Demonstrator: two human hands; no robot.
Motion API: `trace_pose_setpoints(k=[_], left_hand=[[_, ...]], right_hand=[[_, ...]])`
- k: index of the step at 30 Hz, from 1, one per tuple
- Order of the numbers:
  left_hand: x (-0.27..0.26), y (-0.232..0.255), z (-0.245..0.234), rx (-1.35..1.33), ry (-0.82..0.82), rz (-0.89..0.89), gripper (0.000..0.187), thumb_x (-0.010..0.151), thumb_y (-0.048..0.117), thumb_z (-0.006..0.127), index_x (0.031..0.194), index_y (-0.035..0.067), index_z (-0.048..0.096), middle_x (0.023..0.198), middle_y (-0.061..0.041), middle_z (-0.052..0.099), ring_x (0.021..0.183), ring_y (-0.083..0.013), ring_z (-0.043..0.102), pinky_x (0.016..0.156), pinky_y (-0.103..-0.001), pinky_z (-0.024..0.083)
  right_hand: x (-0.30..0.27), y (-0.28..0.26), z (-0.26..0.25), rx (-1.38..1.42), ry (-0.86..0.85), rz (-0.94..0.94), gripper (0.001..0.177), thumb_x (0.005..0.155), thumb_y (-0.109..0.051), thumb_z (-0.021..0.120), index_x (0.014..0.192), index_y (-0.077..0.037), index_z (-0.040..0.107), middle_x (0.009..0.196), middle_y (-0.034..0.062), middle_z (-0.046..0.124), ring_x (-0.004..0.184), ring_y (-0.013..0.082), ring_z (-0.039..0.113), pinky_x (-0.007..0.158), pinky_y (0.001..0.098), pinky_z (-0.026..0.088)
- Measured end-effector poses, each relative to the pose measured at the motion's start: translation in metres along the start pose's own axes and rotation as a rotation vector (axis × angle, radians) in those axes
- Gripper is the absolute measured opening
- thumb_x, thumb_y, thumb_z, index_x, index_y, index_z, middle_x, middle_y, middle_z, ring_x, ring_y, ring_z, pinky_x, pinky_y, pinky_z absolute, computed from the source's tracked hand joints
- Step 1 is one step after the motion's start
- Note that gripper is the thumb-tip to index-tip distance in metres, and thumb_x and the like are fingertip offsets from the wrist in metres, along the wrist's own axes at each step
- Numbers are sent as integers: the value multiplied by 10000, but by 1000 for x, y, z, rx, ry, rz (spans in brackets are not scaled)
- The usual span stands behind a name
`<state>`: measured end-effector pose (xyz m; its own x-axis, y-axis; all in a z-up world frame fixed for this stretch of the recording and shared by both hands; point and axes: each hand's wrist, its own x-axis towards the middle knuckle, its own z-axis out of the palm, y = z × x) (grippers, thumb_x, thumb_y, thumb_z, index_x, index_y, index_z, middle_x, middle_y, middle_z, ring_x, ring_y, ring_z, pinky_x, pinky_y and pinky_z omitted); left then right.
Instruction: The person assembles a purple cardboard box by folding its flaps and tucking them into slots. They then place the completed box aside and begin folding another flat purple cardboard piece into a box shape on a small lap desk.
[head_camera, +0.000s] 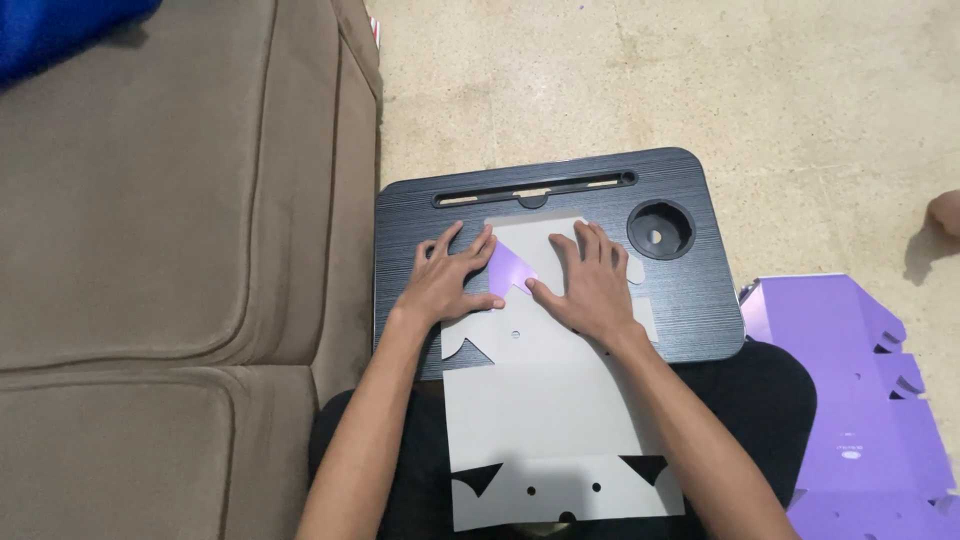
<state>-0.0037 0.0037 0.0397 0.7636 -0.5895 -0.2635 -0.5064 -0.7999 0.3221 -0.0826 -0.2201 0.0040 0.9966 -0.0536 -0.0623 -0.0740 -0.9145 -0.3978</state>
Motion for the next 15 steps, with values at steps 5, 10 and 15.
trace_pose_setpoints(k=[5,10,15], left_hand=[[0,6,-6,55,-55,-23,1054,706,745,729,1577,289,349,1666,142,270,1574,-293,147,1218,-558,206],[2,14,-9,115,-123,-68,1147,650,724,788,1596,285,310,1679,150,218,1583,-283,109,1241,-551,202],[-15,24,-13,-19,-86,-107,1083,707,663,786,1593,255,317,1675,132,240,1585,-266,106,1274,-521,153]], right_hand=[[1,-1,-3,-5,-1,1,828,913,-762,445,1493,-171,452,1525,231,362,1531,366,211,1183,576,151],[-4,-7,-14,65,-29,19,817,911,-737,454,1491,-161,459,1528,223,352,1532,371,179,1198,563,120],[20,35,7,420,-60,56,668,953,-655,419,1465,-231,475,1513,167,321,1528,369,125,1193,585,35]])
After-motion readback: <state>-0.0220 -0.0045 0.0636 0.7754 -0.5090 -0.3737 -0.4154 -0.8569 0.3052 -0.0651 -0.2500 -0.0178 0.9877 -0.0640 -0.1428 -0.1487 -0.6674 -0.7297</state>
